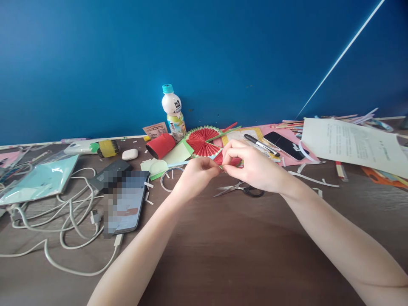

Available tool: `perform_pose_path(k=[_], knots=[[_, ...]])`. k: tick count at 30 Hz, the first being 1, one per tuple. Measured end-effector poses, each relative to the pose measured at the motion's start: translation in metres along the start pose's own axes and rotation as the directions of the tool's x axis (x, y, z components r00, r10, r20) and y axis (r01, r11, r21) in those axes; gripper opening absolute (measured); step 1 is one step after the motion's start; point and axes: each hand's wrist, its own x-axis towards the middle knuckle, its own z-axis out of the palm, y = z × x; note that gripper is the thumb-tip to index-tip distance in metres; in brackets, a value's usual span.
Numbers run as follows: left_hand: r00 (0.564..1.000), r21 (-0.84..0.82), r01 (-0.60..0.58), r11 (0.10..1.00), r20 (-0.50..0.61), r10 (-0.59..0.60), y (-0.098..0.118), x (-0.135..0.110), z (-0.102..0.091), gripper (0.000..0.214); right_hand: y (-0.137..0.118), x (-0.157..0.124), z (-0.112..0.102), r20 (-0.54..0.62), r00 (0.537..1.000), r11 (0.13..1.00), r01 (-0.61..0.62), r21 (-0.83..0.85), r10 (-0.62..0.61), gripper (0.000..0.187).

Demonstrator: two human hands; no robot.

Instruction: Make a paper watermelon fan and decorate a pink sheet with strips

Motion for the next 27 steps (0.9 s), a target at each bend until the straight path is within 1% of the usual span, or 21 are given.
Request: perform_pose_path(k=[4, 9, 14, 18, 22, 27], knots=[[0.999, -0.011, -0.030, 0.999, 0.024, 0.030, -0.0011, 0.0000, -0.0015, 0.014, -0.0007, 0.0007, -0.0036, 0.006, 1.000, 1.000, -0.025, -0.001, 0.025, 0.015], [0.997, -0.007, -0.063, 0.998, 0.044, 0.063, -0.0037, 0.0009, -0.0027, 0.018, -0.0004, 0.0006, -0.0030, 0.003, 1.000, 1.000, -0.009, 0.001, 0.009, 0.015], [0.995, 0.042, -0.096, 0.995, 0.019, 0.095, -0.0002, -0.0012, -0.0008, 0.017, -0.0003, -0.0005, 0.0005, 0.003, 1.000, 1.000, 0.011, 0.001, -0.011, 0.014], [0.997, 0.086, -0.077, 0.993, -0.004, 0.078, 0.0034, -0.0033, 0.0002, 0.014, 0.0003, -0.0010, 0.0040, -0.008, 0.999, 0.999, 0.043, 0.006, -0.043, 0.015], [0.998, 0.091, -0.057, 0.994, 0.005, 0.057, 0.0036, -0.0029, 0.0002, 0.012, -0.0002, -0.0008, 0.0056, -0.011, 0.999, 0.999, 0.046, -0.013, -0.047, 0.016], [0.999, 0.083, -0.039, 0.996, 0.024, 0.037, 0.0020, -0.0018, -0.0001, 0.013, -0.0002, 0.0000, 0.0024, -0.007, 0.999, 0.999, 0.040, -0.022, -0.041, 0.015]])
